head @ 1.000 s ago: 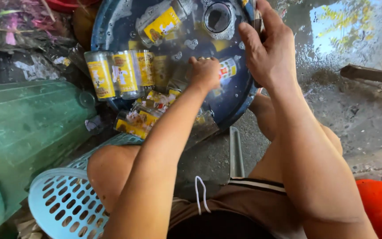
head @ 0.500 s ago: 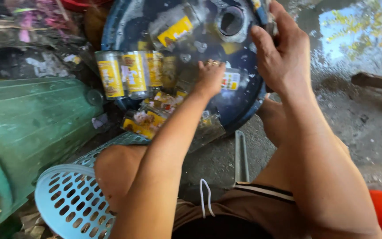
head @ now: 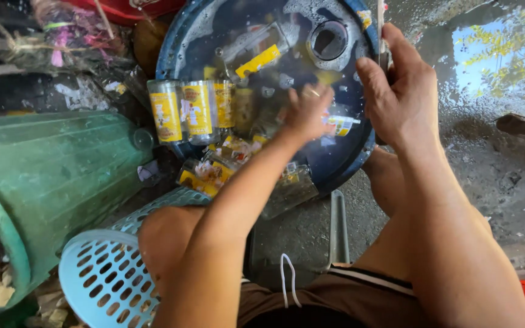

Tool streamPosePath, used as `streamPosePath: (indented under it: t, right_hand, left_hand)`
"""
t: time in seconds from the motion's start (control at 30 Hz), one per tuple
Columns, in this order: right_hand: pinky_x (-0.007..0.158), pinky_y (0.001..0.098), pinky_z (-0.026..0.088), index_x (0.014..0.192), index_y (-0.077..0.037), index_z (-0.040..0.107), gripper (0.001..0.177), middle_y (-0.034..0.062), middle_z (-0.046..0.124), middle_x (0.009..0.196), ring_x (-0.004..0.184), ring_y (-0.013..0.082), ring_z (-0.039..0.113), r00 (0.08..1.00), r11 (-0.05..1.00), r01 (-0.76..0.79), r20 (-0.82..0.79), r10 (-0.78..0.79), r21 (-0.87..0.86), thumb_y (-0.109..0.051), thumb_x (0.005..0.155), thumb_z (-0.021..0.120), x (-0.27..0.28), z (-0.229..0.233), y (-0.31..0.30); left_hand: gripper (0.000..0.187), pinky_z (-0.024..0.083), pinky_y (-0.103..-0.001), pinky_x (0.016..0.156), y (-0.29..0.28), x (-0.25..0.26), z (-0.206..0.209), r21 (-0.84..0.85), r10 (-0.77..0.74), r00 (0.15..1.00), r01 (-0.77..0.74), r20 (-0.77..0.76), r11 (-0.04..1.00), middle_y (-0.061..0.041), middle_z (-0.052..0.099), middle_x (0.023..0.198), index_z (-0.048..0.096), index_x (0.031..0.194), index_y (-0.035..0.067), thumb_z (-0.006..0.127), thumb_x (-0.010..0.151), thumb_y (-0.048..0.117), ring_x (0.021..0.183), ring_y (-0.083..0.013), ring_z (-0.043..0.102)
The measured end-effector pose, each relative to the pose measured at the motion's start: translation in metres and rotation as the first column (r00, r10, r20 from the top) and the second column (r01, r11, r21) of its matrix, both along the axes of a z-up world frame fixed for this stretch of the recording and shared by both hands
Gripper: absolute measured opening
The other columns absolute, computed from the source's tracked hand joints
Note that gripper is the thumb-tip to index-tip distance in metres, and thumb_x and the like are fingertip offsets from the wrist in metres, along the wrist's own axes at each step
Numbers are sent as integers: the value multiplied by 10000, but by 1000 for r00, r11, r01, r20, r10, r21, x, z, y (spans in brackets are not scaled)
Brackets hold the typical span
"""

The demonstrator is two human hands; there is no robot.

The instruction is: Washing glass jars and scraping off labels using a knife in a tub of water.

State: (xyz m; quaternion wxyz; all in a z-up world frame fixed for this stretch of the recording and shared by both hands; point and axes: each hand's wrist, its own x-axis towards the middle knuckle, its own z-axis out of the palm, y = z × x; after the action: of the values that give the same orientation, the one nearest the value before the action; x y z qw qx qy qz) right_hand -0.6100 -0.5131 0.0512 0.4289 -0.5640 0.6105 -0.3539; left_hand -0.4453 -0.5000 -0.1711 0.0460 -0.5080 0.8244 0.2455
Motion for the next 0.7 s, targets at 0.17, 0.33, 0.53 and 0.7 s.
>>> streamPosePath:
  t: [0.17,0.33,0.53,0.7]
  right_hand:
    - [707,308,510,1493,52,498,463,116,672,1149,866,126,592,1000,1000,25,11,-25,-1,-207,1120,589,-2,-15,6]
    - [802,340,599,1507,116,387,561,271,652,1373,939,208,697,1000,1000,-1,5,1,-4,-244,1120,573,2,-10,4]
    - [975,369,549,1500,65,419,534,226,622,1433,1236,264,650,999,999,17,28,-19,46,-229,1088,592,-2,-15,0]
    - [725,418,578,1531,18,422,522,227,729,1231,956,269,726,998,999,27,-52,-26,32,-240,1104,574,-5,-12,-3]
  left_hand:
    - [765,395,-556,995,-72,42,-20,-205,330,943,-332,-47,921,-146,442,1382,435,1374,121,909,780,204,1234,-319,446]
    - [801,300,-644,1113,-127,62,-68,-185,298,911,-252,286,950,-224,356,1594,273,1569,164,626,868,5,1457,-468,339]
    - [786,409,-490,931,-137,68,-42,-230,174,941,-108,289,967,-173,576,1158,481,1188,126,923,539,141,1076,-400,591]
    - [900,480,-451,948,-114,97,28,-241,140,987,-119,75,963,-222,529,1243,425,1378,57,858,594,144,1093,-435,583]
